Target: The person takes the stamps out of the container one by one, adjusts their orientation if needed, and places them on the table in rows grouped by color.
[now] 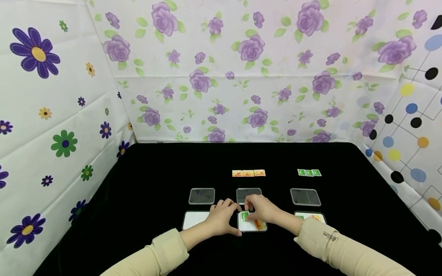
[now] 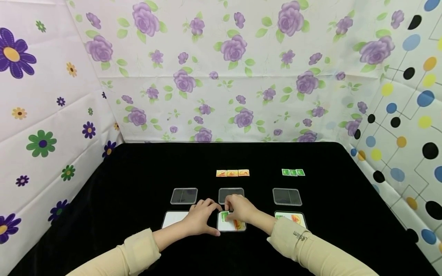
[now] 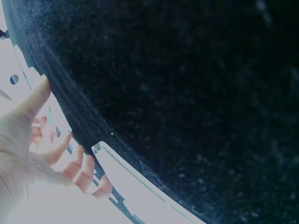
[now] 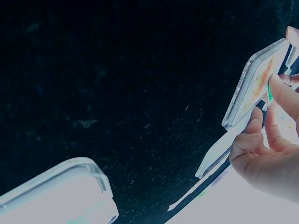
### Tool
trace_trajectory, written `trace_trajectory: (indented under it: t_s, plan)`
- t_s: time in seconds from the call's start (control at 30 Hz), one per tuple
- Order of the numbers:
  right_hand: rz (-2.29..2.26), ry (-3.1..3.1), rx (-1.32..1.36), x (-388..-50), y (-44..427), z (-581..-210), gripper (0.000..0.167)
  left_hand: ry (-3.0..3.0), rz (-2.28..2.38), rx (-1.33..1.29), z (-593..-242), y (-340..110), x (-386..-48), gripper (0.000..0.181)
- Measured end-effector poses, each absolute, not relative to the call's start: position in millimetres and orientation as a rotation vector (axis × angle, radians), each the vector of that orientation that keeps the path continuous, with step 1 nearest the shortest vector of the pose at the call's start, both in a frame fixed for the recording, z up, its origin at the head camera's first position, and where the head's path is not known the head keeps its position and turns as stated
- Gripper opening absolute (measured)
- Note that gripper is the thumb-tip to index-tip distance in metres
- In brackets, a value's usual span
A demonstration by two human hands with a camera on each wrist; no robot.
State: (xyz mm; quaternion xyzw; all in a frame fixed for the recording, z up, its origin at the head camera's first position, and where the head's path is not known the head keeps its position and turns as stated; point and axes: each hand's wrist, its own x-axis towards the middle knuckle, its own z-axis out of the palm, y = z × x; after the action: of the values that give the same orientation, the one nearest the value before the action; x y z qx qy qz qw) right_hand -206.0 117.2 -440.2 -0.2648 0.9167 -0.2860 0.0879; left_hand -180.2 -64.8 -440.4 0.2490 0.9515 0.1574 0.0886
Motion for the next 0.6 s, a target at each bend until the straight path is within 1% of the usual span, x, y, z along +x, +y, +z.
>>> trace_trajectory:
  t_s: [0.6]
  plan:
    - [-1.037,2.671,-0.845,-205.2,120.8,-444.8,0.026,2.841,0.488,0.750,-438.2,-64.7,-178.6,0.064]
